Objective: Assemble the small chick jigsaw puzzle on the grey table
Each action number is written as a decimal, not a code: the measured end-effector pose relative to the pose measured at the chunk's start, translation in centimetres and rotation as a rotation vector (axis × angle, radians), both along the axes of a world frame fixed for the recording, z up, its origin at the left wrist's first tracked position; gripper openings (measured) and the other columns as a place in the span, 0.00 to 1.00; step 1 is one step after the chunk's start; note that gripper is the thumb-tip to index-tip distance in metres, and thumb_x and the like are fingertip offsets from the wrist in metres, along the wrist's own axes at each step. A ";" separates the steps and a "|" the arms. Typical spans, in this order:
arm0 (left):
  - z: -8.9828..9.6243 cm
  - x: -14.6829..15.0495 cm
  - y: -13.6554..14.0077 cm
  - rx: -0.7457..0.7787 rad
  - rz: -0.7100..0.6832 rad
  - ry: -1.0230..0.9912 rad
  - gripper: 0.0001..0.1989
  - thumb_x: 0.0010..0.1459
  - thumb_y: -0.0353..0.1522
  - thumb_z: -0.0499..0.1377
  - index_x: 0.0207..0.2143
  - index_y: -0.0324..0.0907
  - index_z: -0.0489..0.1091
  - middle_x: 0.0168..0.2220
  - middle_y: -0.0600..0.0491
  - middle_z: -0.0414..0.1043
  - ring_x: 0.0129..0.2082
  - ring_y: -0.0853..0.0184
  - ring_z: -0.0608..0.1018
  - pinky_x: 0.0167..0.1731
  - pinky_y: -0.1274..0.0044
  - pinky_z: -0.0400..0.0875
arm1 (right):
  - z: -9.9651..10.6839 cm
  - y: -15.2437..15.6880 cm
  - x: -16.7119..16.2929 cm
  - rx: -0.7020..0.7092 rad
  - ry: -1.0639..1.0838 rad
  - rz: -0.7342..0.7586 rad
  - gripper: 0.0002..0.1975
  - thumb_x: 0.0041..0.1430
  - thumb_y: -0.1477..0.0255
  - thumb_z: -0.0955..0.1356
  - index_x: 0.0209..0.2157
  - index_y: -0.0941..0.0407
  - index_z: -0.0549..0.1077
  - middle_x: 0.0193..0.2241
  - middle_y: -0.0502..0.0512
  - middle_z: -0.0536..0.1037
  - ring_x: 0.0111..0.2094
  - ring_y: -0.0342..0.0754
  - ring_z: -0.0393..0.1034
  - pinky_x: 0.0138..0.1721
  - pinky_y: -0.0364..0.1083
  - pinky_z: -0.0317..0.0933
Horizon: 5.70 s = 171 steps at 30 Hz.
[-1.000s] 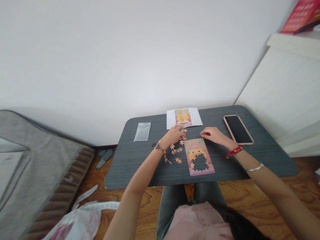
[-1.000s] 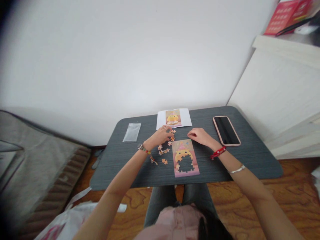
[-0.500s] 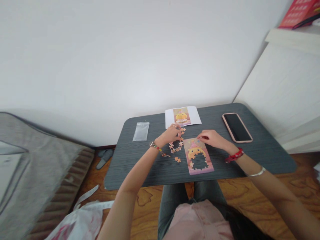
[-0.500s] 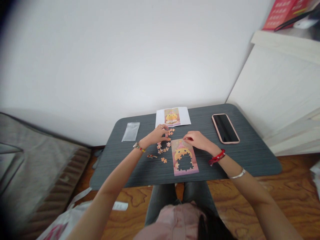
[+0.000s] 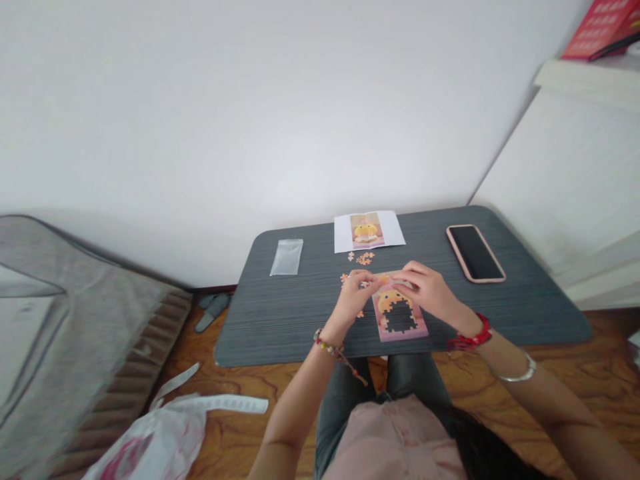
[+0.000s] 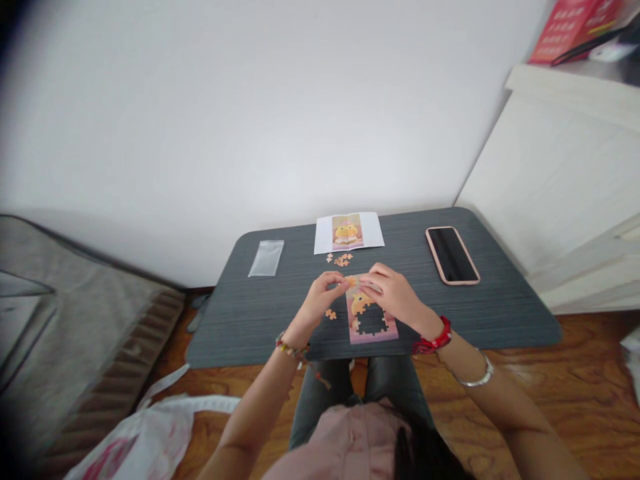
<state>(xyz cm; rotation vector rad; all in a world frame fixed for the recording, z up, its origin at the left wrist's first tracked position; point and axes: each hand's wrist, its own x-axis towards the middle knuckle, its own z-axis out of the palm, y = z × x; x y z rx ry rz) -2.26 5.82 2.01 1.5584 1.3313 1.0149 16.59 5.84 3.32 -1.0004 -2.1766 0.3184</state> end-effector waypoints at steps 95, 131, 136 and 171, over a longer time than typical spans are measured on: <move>-3.0 5.2 -3.4 0.387 -0.096 0.901 0.06 0.55 0.29 0.55 0.34 0.42 0.71 0.48 0.48 0.63 0.49 0.60 0.65 0.47 0.67 0.66 | -5.8 -1.9 3.9 0.117 -0.598 0.030 0.10 0.59 0.74 0.62 0.40 0.57 0.73 0.29 0.55 0.74 0.28 0.44 0.65 0.30 0.43 0.52; -3.1 3.0 -4.0 0.451 -0.139 0.777 0.10 0.56 0.27 0.53 0.39 0.43 0.70 0.49 0.46 0.62 0.51 0.60 0.63 0.51 0.65 0.62 | -4.5 -2.9 3.5 0.062 -0.624 -0.045 0.10 0.59 0.74 0.62 0.39 0.60 0.71 0.28 0.56 0.74 0.29 0.46 0.68 0.30 0.43 0.55; -3.3 -1.4 -5.5 0.410 0.052 0.767 0.12 0.53 0.27 0.56 0.41 0.44 0.70 0.48 0.47 0.60 0.50 0.59 0.64 0.48 0.64 0.65 | -4.0 -5.0 3.5 -0.049 -0.411 -0.062 0.10 0.60 0.74 0.61 0.34 0.56 0.73 0.27 0.54 0.73 0.29 0.45 0.68 0.32 0.43 0.58; -1.6 -4.6 -4.5 0.518 -0.082 0.698 0.05 0.54 0.28 0.57 0.30 0.44 0.72 0.51 0.50 0.60 0.52 0.61 0.62 0.51 0.66 0.63 | -3.5 -4.2 -6.3 -0.072 -0.370 -0.147 0.05 0.57 0.75 0.63 0.29 0.57 0.69 0.29 0.55 0.71 0.33 0.49 0.67 0.36 0.47 0.58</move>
